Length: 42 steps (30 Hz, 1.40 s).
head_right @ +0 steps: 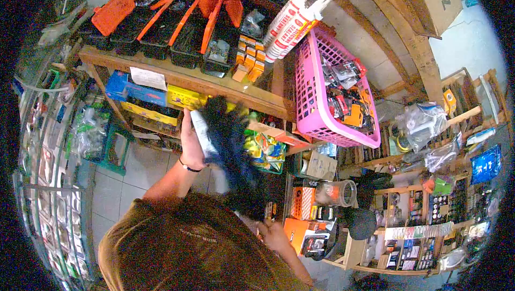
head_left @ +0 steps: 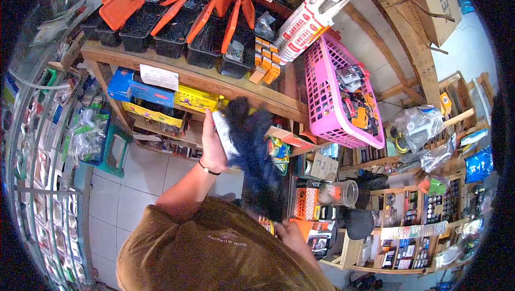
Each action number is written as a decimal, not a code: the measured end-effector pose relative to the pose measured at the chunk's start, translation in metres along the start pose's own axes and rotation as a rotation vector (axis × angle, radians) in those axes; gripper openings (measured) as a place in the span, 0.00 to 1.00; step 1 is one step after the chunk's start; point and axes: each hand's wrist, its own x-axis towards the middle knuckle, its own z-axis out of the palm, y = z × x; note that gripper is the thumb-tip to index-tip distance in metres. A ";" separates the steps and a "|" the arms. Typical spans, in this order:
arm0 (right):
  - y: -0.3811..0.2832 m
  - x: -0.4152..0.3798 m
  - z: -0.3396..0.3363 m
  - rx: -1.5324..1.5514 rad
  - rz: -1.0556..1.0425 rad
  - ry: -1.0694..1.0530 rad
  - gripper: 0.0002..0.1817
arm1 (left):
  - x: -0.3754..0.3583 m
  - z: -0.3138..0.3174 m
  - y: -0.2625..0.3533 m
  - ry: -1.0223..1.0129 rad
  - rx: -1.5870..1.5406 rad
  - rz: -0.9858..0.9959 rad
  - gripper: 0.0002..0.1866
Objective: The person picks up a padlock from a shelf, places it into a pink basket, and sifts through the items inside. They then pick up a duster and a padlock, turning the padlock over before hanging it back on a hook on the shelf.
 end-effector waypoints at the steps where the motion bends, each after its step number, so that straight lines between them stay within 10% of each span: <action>1: -0.006 -0.005 0.001 -0.022 -0.124 -0.057 0.15 | 0.002 -0.006 -0.001 0.078 0.010 0.068 0.43; 3: 0.007 -0.001 0.000 -0.049 -0.243 -0.112 0.15 | 0.002 -0.024 0.006 -0.213 0.032 -0.119 0.43; 5: 0.027 0.011 0.000 0.004 0.166 -0.047 0.15 | 0.000 0.004 -0.002 0.058 0.130 -0.010 0.45; 7: 0.011 -0.007 0.001 -0.025 0.152 -0.065 0.15 | 0.007 -0.011 -0.008 0.159 0.159 -0.003 0.47; 10: 0.010 -0.004 0.002 -0.200 -0.300 -0.117 0.13 | 0.007 -0.024 -0.001 -0.204 0.054 -0.129 0.45; 15: 0.006 -0.009 0.004 -0.195 0.158 -0.098 0.15 | 0.004 -0.012 -0.009 0.048 0.052 -0.024 0.39; 17: -0.004 -0.011 -0.003 -0.139 -0.273 -0.088 0.15 | 0.006 -0.021 -0.009 0.160 0.286 -0.161 0.38; 19: -0.006 0.001 -0.009 0.199 0.239 -0.058 0.11 | -0.002 -0.009 -0.008 -0.089 0.019 -0.150 0.36; 21: -0.001 0.002 -0.006 -0.004 0.106 -0.044 0.13 | 0.006 -0.011 -0.017 0.131 0.051 0.020 0.38; 25: 0.013 -0.005 0.000 -0.200 -0.340 -0.119 0.15 | 0.007 -0.029 -0.006 -0.373 0.042 -0.124 0.41; 27: 0.035 0.005 -0.001 0.153 0.152 0.055 0.14 | -0.002 0.001 -0.009 0.063 0.007 -0.013 0.40; 29: 0.041 0.001 0.004 0.049 0.128 0.002 0.14 | -0.001 0.001 -0.012 -0.047 -0.014 -0.046 0.39; 31: 0.033 -0.008 0.010 -0.157 -0.557 0.023 0.14 | -0.004 -0.012 -0.007 -0.035 0.011 -0.144 0.34; 35: 0.012 0.003 -0.010 0.004 0.100 -0.005 0.16 | -0.006 0.000 -0.006 0.042 -0.042 -0.056 0.35; 40: 0.020 0.003 0.006 -0.079 -0.442 -0.098 0.17 | -0.005 0.000 -0.004 -0.074 0.058 -0.035 0.35; 42: 0.026 0.011 -0.002 0.084 0.111 0.001 0.17 | -0.005 -0.011 -0.003 0.004 -0.091 -0.057 0.36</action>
